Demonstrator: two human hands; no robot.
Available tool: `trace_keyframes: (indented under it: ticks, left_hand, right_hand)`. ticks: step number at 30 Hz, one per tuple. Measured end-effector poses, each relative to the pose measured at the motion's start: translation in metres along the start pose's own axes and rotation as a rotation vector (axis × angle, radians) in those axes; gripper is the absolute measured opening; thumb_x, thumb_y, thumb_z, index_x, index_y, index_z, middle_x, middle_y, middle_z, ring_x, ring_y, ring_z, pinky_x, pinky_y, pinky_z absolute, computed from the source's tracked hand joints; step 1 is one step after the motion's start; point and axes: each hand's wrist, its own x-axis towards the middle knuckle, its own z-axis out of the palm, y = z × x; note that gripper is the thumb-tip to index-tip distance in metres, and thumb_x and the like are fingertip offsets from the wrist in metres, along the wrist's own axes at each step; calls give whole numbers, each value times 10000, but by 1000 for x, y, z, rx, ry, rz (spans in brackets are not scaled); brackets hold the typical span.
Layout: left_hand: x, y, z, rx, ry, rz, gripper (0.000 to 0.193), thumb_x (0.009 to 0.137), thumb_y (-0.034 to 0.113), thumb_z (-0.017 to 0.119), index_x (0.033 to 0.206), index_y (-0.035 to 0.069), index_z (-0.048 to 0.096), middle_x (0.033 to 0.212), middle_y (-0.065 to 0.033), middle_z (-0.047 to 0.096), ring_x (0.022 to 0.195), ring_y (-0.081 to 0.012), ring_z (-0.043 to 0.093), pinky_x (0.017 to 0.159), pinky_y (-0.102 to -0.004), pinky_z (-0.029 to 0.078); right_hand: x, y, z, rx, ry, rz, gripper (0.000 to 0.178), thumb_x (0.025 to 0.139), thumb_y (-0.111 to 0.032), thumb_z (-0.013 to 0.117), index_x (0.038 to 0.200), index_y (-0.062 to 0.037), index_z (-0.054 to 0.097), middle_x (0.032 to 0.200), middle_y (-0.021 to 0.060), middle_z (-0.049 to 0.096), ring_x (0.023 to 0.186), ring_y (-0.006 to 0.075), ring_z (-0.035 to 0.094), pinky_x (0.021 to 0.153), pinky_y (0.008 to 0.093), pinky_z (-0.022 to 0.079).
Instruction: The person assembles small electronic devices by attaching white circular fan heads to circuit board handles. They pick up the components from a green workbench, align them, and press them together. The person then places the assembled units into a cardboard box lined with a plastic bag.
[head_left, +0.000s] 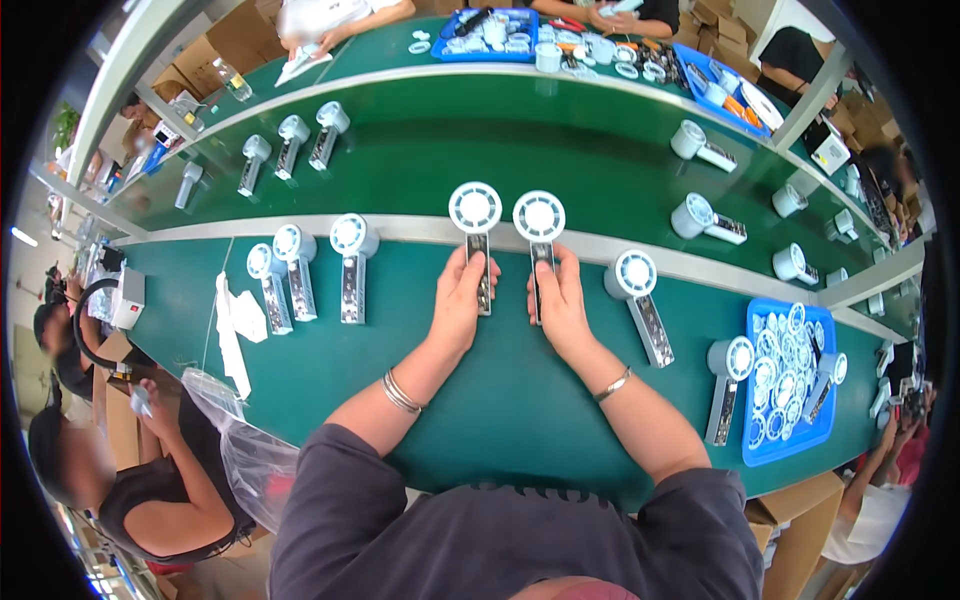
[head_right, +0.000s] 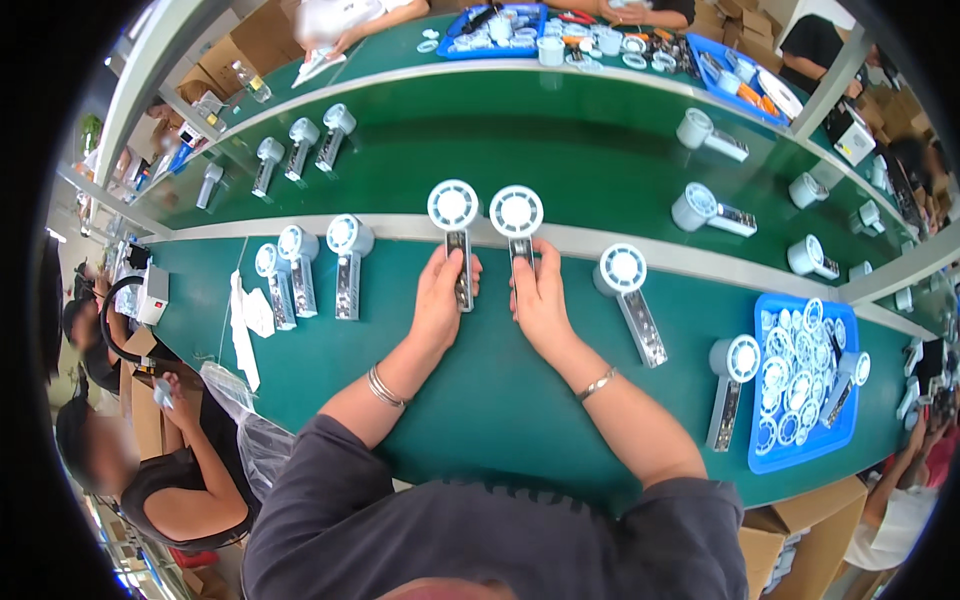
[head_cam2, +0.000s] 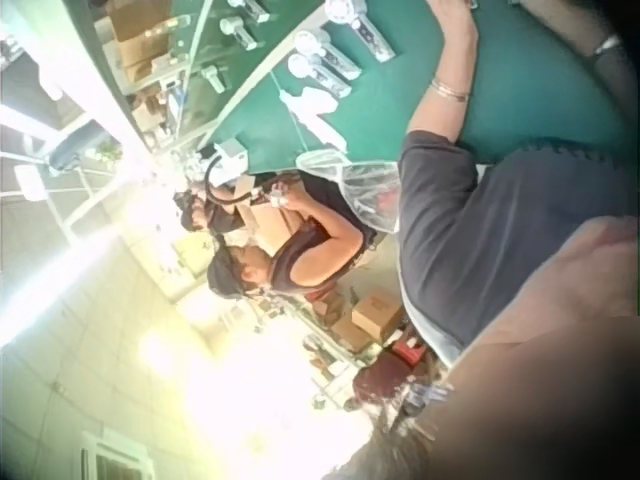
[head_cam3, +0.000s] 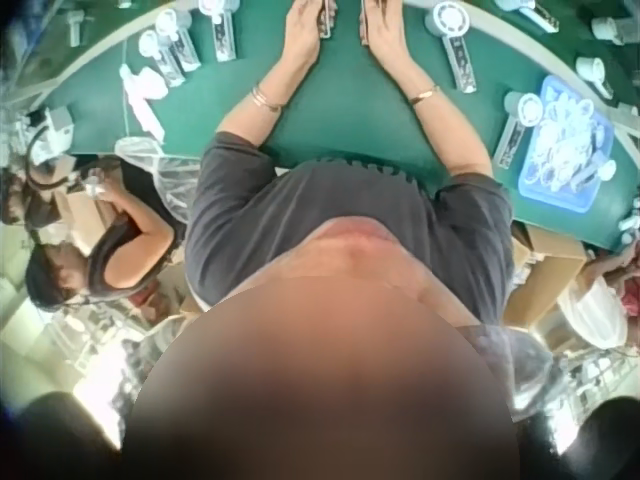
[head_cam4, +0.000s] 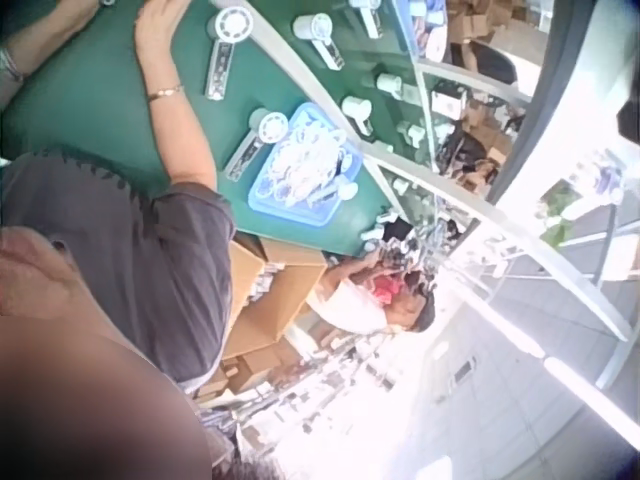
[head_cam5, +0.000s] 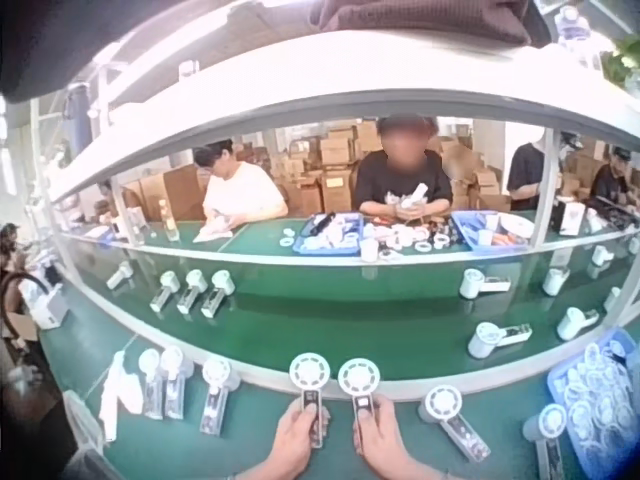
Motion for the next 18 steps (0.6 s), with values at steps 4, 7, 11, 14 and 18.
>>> trace_keyframes:
  ticks: [4,7,11,14,18]
  left_hand:
    - [-3,1,1,14,44,-24,227,956,274,472,983,51,506,816,-28,558,671,-77,505,599,-212,437]
    - [-2,4,0,13,54,12,220,956,271,476,976,54,509,820,-26,554,680,-76,501,605,-212,432]
    - [-3,2,-1,-17,32,4,204,953,259,486,957,58,516,822,-16,548,680,-72,488,596,-212,419]
    - [-3,3,2,-4,35,43,195,953,253,487,956,60,515,822,-14,550,676,-71,488,598,-211,420]
    - [-2,0,-2,7,45,61,188,951,250,484,964,65,515,815,-11,558,678,-65,498,594,-199,419]
  right_hand:
    - [-2,-1,2,-3,8,-40,390,969,-240,388,1277,-26,281,793,50,486,517,82,461,402,219,380]
    - [0,-1,2,-27,8,-46,412,967,-246,404,1287,-24,270,795,52,487,519,82,463,403,219,385]
    - [3,5,0,-30,32,-98,403,967,-254,416,1264,-10,296,777,48,481,510,76,455,403,212,384]
    - [1,1,0,-6,24,-81,392,966,-255,424,1246,-3,316,765,43,475,509,71,454,395,203,373]
    - [1,-2,6,5,29,-82,374,961,-226,424,1247,-13,310,762,39,476,500,68,450,389,204,366]
